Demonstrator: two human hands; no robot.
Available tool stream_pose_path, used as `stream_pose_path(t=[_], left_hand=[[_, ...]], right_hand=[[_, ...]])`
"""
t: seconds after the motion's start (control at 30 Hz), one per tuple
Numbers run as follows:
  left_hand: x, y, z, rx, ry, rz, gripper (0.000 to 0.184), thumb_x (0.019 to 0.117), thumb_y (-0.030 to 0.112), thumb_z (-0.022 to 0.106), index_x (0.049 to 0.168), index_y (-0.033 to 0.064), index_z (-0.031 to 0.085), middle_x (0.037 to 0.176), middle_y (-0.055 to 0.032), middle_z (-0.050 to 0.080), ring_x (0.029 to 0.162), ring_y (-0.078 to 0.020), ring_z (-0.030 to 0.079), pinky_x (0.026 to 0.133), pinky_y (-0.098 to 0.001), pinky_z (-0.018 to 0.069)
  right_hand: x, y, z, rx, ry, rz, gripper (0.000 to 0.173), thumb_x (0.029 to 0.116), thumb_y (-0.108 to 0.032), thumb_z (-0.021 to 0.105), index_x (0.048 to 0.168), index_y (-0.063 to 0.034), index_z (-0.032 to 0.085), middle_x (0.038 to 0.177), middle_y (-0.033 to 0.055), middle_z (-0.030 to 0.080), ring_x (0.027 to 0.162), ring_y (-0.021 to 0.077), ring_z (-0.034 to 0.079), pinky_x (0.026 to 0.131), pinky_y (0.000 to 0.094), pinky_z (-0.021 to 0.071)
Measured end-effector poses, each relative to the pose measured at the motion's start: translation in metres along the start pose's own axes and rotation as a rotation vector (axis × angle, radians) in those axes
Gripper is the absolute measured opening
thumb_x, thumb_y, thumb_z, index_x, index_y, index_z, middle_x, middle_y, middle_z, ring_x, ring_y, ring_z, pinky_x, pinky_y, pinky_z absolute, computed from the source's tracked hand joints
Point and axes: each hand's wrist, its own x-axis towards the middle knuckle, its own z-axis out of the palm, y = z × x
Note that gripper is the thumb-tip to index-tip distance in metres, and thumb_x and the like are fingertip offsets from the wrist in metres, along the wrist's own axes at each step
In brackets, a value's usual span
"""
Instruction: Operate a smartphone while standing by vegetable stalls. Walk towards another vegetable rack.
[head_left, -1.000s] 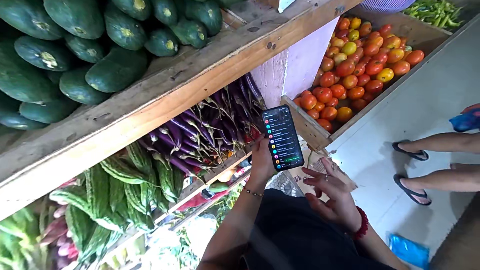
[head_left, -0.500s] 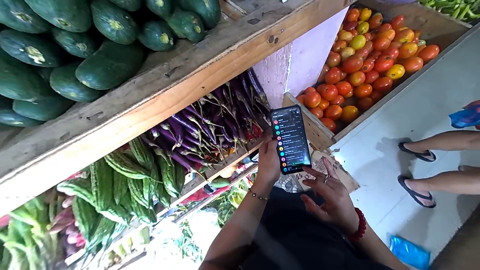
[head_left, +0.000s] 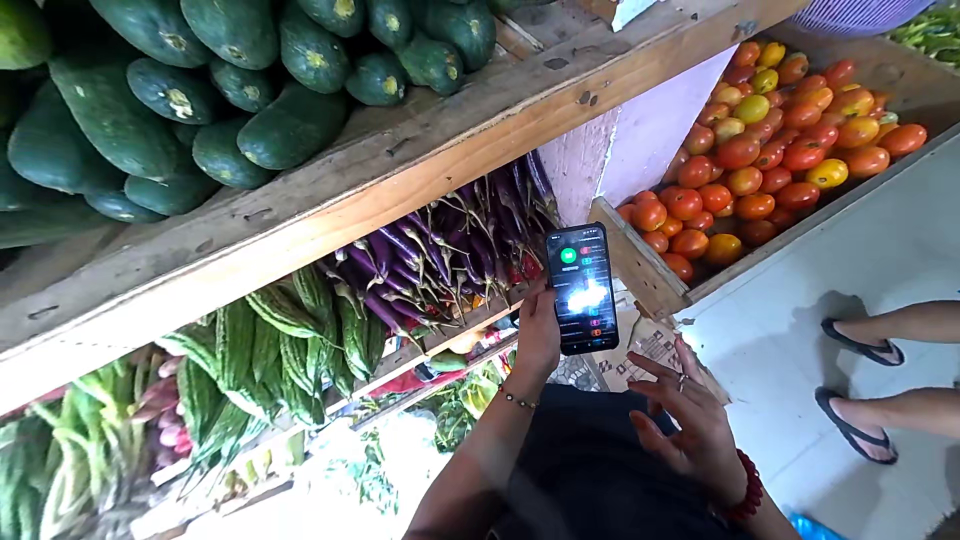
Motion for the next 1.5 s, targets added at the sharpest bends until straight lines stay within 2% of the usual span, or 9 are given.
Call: stream_pose_path(t=[0.37,0.53,0.73,0.93,1.03,1.1,1.23,1.33,1.5], left_hand=[[-0.002,-0.001,-0.002,0.010,0.021,-0.023,0.039,0.1097,0.012,0.029,0.141,-0.0030,0.049,0.118,-0.0142,0.066,0.102,-0.0150,0.068,0.091,-0.0356,0.0576],[-0.001,-0.004,-0.002,0.041,0.018,-0.020,0.038,0.1092,0.012,0.029,0.135,0.0000,0.054,0.112,-0.0097,0.068,0.099,-0.0124,0.068,0.090,-0.0353,0.0573],[0.009,-0.021,-0.012,0.117,0.049,-0.005,0.039,0.1098,0.011,0.028,0.135,-0.0006,0.055,0.114,-0.0115,0.067,0.101,-0.0136,0.068,0.091,-0.0355,0.0571],[0.044,-0.029,-0.050,0.287,0.231,-0.010,0.040,0.1107,0.014,0.030,0.138,-0.0059,0.050,0.124,-0.0206,0.062,0.110,-0.0197,0.064,0.096,-0.0410,0.0538],[0.081,-0.016,-0.072,0.454,0.332,0.095,0.046,0.1126,0.022,0.027,0.145,-0.0043,0.045,0.137,-0.0256,0.056,0.124,-0.0297,0.058,0.106,-0.0509,0.0458],[0.107,-0.012,-0.084,0.528,0.368,0.196,0.049,0.1121,0.025,0.023,0.149,-0.0021,0.042,0.141,-0.0250,0.054,0.128,-0.0310,0.056,0.108,-0.0513,0.0443],[0.125,-0.013,-0.094,0.670,0.308,0.302,0.050,0.1121,0.026,0.024,0.152,-0.0008,0.038,0.145,-0.0268,0.052,0.134,-0.0375,0.052,0.110,-0.0548,0.0407],[0.127,-0.039,-0.096,0.719,0.256,0.307,0.047,0.1121,0.029,0.026,0.152,0.0094,0.040,0.137,-0.0235,0.059,0.122,-0.0381,0.061,0.099,-0.0582,0.0488],[0.139,-0.061,-0.076,0.653,0.283,0.279,0.049,0.1127,0.027,0.023,0.154,0.0027,0.036,0.146,-0.0249,0.052,0.133,-0.0363,0.054,0.109,-0.0532,0.0429]], right_hand=[[-0.014,0.004,-0.005,-0.021,0.005,0.051,0.035,0.1026,-0.039,0.049,0.095,-0.0087,0.065,0.078,0.0034,0.069,0.091,0.0074,0.070,0.126,0.0451,0.0218],[-0.019,0.002,-0.004,-0.037,0.035,0.089,0.034,0.1033,-0.036,0.050,0.095,-0.0071,0.065,0.080,0.0051,0.070,0.086,0.0076,0.069,0.125,0.0457,0.0224],[-0.023,0.004,-0.007,-0.121,0.089,0.184,0.031,0.1025,-0.030,0.051,0.092,-0.0053,0.067,0.078,0.0069,0.071,0.095,0.0110,0.072,0.125,0.0488,0.0210],[-0.028,0.006,-0.015,-0.180,0.120,0.243,0.034,0.1027,-0.032,0.051,0.090,-0.0053,0.068,0.079,0.0076,0.073,0.098,0.0123,0.072,0.124,0.0491,0.0213],[-0.033,0.009,-0.019,-0.213,0.145,0.269,0.036,0.1029,-0.030,0.050,0.087,-0.0040,0.069,0.080,0.0093,0.074,0.099,0.0147,0.073,0.123,0.0507,0.0229],[-0.035,0.010,-0.020,-0.230,0.152,0.282,0.036,0.1026,-0.029,0.050,0.087,-0.0032,0.070,0.081,0.0100,0.074,0.098,0.0157,0.073,0.123,0.0519,0.0232],[-0.032,0.009,-0.022,-0.251,0.138,0.283,0.035,0.1030,-0.029,0.050,0.087,-0.0040,0.069,0.081,0.0097,0.074,0.101,0.0167,0.073,0.124,0.0516,0.0221],[-0.029,0.007,-0.019,-0.259,0.139,0.277,0.036,0.1027,-0.029,0.050,0.086,-0.0042,0.069,0.080,0.0093,0.074,0.102,0.0175,0.073,0.123,0.0528,0.0235],[-0.023,0.003,-0.017,-0.265,0.142,0.270,0.035,0.1032,-0.030,0.050,0.088,-0.0049,0.069,0.081,0.0085,0.074,0.103,0.0163,0.073,0.123,0.0530,0.0226]])
